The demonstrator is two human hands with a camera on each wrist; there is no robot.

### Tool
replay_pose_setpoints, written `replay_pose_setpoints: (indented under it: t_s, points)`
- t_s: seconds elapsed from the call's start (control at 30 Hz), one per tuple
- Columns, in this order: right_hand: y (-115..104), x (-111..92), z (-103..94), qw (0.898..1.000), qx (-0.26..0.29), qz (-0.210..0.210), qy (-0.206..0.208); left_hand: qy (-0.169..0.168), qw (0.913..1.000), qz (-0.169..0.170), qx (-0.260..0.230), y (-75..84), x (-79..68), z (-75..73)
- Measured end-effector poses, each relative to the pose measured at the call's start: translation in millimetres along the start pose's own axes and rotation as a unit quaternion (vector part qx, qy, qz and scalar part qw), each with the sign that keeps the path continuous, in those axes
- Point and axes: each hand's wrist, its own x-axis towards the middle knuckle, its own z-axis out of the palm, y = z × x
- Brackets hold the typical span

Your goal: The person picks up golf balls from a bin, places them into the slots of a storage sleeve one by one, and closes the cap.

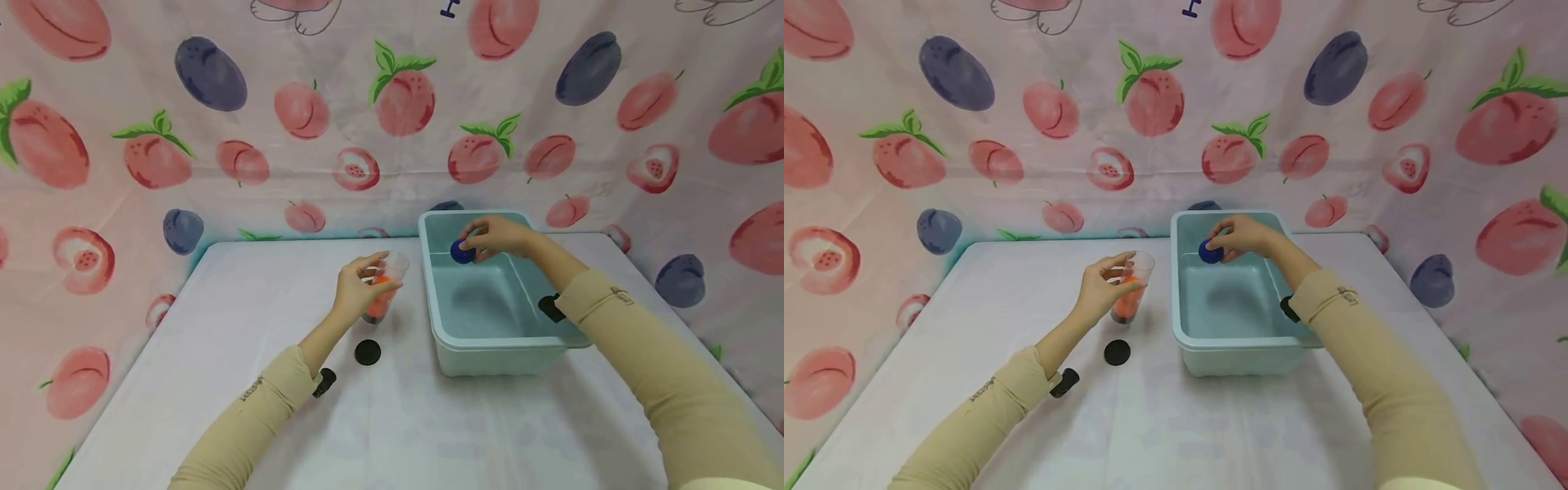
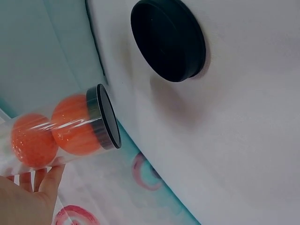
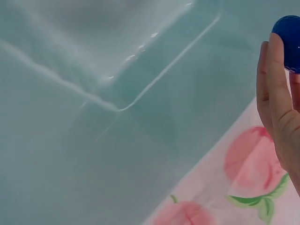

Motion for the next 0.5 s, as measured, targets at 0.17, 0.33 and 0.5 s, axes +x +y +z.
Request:
replay_pose_setpoints:
  t_s: [0.17, 0.33, 0.5]
  points:
    - [-13, -8, 6.6, 0.999, 0.038, -0.009, 0.011, -0.005, 1.0, 0.003, 0.002, 1.1, 0.6, 2.9]
    - [-30, -13, 18.1, 0.999, 0.041, -0.018, 0.017, -0.002, 1.0, 0.006, -0.005, 3.2, 2.2, 5.1]
    - [-44, -11, 30.1, 0.999, 0.04, -0.025, 0.021, -0.003, 1.0, 0.002, -0.006, 4.7, 3.8, 6.4]
